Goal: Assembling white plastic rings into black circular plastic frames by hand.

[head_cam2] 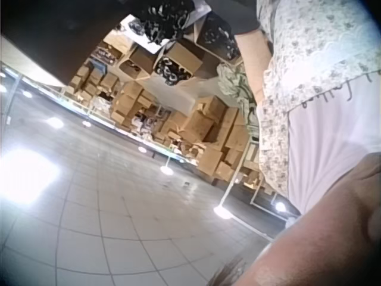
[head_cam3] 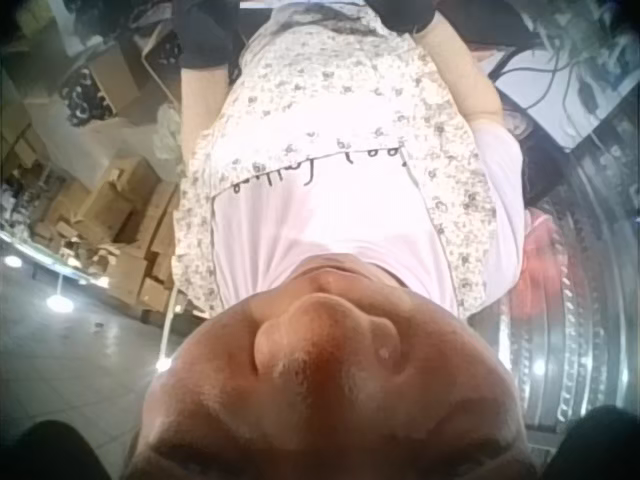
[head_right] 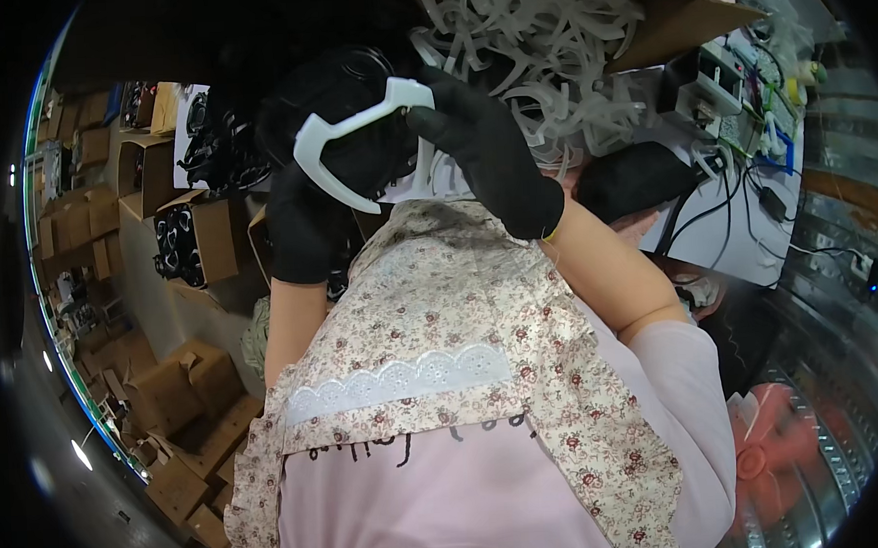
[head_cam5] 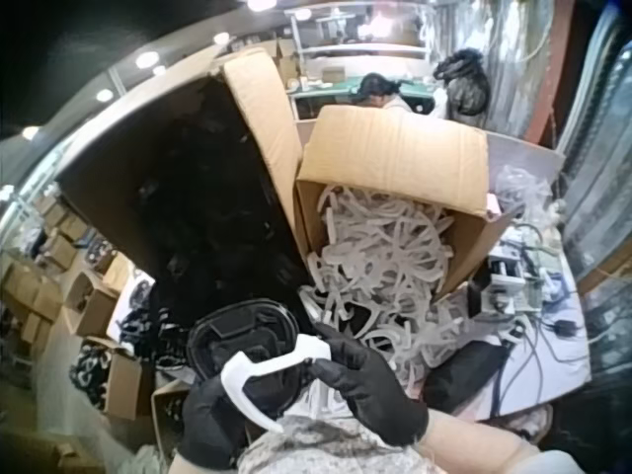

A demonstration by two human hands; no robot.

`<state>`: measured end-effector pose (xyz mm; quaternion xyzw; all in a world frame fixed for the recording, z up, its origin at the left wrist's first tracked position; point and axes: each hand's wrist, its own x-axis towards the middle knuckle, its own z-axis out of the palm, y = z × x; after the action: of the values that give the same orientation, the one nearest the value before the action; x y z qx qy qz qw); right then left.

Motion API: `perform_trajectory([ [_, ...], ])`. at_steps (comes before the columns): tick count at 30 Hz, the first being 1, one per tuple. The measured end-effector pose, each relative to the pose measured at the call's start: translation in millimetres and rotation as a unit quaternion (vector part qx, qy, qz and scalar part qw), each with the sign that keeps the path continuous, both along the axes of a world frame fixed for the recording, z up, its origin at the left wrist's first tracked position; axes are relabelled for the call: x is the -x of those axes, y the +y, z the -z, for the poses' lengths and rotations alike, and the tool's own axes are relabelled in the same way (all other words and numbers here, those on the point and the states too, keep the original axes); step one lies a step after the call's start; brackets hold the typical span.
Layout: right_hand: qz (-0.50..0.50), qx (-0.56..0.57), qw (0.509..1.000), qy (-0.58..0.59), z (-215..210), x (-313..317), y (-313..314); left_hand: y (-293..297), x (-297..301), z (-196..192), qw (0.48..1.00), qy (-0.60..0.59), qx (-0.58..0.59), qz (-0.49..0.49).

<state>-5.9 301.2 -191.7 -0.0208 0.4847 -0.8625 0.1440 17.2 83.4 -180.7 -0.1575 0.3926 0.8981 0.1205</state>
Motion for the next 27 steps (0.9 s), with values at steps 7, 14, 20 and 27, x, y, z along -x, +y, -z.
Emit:
perform_trajectory([
  [7,-0.013,-0.031,0.999,-0.027,-0.8,1.9,6.7,14.6,-19.7,25.7,0.944,0.152,0.274,0.105],
  [14,-0.01,-0.144,0.989,-0.012,23.5,-21.4,10.8,11.9,-13.9,6.8,0.953,0.141,0.266,0.026],
  [20,0.093,-0.09,0.991,0.044,35.9,-33.9,-4.8,22.3,-17.0,-6.8,0.942,0.113,0.312,0.036],
  [27,0.089,-0.112,0.989,0.045,36.6,-26.7,3.6,30.6,-14.7,-9.9,0.902,0.167,0.393,0.056],
])
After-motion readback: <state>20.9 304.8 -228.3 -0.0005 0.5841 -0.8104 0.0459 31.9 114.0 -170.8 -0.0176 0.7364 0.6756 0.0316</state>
